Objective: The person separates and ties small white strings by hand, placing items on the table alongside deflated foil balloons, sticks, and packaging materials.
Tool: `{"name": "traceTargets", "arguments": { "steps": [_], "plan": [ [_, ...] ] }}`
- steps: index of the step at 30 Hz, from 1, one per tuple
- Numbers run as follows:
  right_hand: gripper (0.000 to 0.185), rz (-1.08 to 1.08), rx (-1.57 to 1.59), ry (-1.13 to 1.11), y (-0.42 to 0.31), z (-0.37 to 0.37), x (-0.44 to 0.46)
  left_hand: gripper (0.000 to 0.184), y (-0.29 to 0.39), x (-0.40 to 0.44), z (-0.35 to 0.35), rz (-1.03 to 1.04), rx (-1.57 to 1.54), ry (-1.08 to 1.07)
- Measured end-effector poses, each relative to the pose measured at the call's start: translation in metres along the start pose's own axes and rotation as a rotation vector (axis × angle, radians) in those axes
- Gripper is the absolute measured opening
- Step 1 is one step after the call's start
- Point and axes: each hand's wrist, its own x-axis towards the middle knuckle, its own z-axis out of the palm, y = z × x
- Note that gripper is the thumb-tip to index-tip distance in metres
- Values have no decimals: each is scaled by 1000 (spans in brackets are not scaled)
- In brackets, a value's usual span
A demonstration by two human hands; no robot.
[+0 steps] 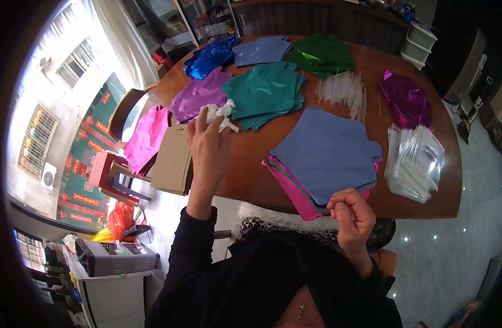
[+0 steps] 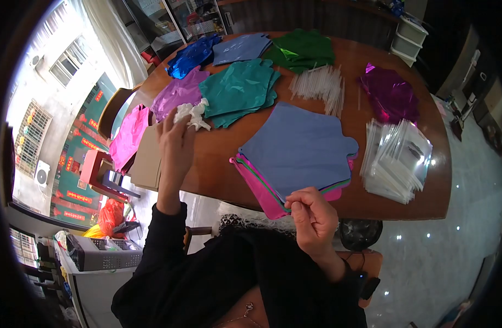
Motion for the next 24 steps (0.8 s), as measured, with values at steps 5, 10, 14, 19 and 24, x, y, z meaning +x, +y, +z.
{"name": "traceTargets", "arguments": {
  "steps": [5,10,14,19,24],
  "plan": [
    [16,9,22,14,-2,-2,-3,27,31,-6,-59,68,-192,239],
    [16,-7,14,62,-4,-2,-7,45,85,-11,-124,113,-1702,130],
    [16,-16,-26,94,-7,-5,-16,54,103,-13,-147,532,-2338,-267],
    [15,6,-133,-2,-13,-16,-31,54,130,-8,-121,515,-2385,-252],
    [13,93,-367,-292,-19,-25,-45,54,118,-22,-123,515,-2447,-252]
  ]
}}
